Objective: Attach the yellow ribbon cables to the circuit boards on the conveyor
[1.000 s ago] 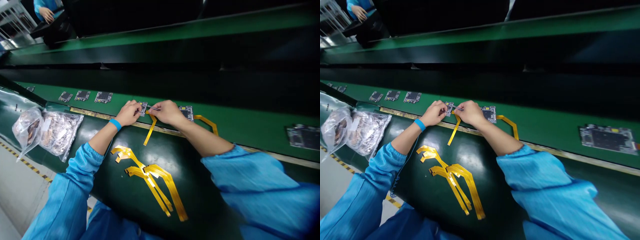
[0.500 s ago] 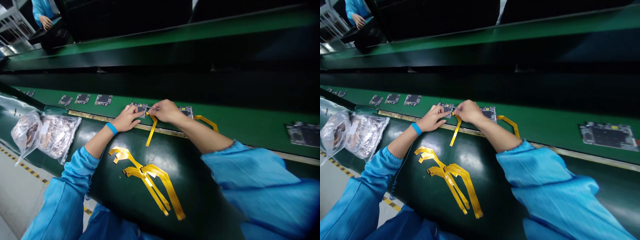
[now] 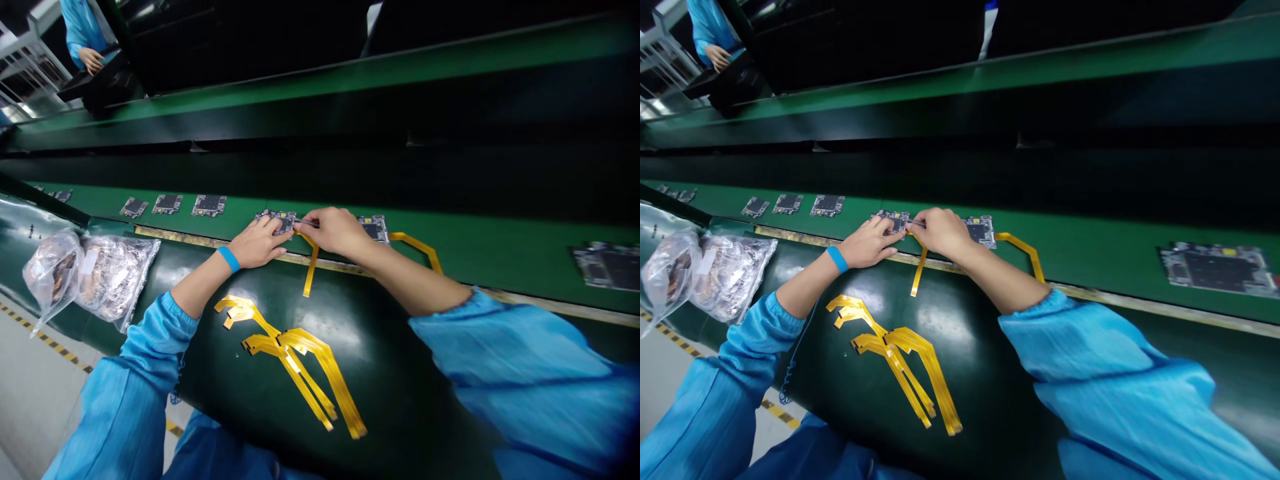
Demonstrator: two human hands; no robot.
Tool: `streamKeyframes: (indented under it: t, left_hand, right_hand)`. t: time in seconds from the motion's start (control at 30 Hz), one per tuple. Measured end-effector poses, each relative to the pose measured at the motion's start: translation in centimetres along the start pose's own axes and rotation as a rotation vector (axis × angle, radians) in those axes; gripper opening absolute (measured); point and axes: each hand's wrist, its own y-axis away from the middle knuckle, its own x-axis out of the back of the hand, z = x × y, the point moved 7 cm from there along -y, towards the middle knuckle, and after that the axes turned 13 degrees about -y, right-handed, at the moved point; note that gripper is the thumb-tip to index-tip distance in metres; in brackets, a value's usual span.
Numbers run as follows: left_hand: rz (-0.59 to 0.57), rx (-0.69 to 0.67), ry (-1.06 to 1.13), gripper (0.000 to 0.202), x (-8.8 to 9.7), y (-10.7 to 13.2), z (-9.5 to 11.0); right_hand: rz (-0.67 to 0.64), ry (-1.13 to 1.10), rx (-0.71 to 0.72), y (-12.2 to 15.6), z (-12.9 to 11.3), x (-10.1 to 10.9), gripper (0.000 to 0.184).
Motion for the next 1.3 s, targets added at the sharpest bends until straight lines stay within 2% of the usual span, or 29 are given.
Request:
streamKeyframes:
  t: [0.1, 0.2, 0.43, 0.73, 0.87, 0.97, 1.03, 1.17, 1.23, 1.3]
  left_hand:
    - [-0.027, -0.015, -0.013, 0.056, 0.3, -0.3, 0.4]
    - [-0.040, -0.026, -0.014, 0.056, 0.3, -0.5, 0.6]
    - [0.007, -0.036, 0.032, 0.052, 0.4, -1.1, 1.1]
    - [0.005, -0.062, 0.022, 0.052, 0.3, -2.0, 1.8]
    - [0.012, -0.066, 0.057, 0.053, 0.4, -2.3, 2.3]
    - [0.030, -0.065, 0.132, 0.049, 0.4, -2.5, 2.1]
    - [0.026, -0.059, 0.191, 0.050, 0.3, -2.5, 1.6]
    - [0.029, -0.071, 0.286, 0.057, 0.1, -2.2, 0.9]
    - [0.042, -0.082, 0.317, 0.057, 0.1, -2.0, 0.9]
    - [0.053, -0.086, 0.337, 0.056, 0.0, -1.9, 1.0]
  right_hand:
    - [0.014, 0.045, 0.082, 0.3, 0.1, 0.5, 0.042]
    - [-0.002, 0.056, 0.115, 0.5, 0.1, 0.6, 0.036]
    - [-0.028, 0.092, 0.070, 0.8, 0.8, 0.4, 0.026]
    - [-0.027, 0.169, 0.066, 1.3, 1.7, 0.7, 0.030]
    - [0.075, 0.068, 0.124, 2.6, 1.2, 1.5, 0.034]
    - [0.111, -0.057, 0.246, 5.0, -0.3, 1.5, 0.032]
    - [0.024, -0.134, 0.350, 7.2, -1.7, 0.8, 0.030]
    - [-0.352, -0.248, 0.524, 12.6, -4.5, -1.8, 0.029]
    - [-0.484, -0.224, 0.548, 14.8, -4.8, -3.1, 0.028]
    - [-0.538, -0.167, 0.549, 16.2, -4.5, -4.4, 0.024]
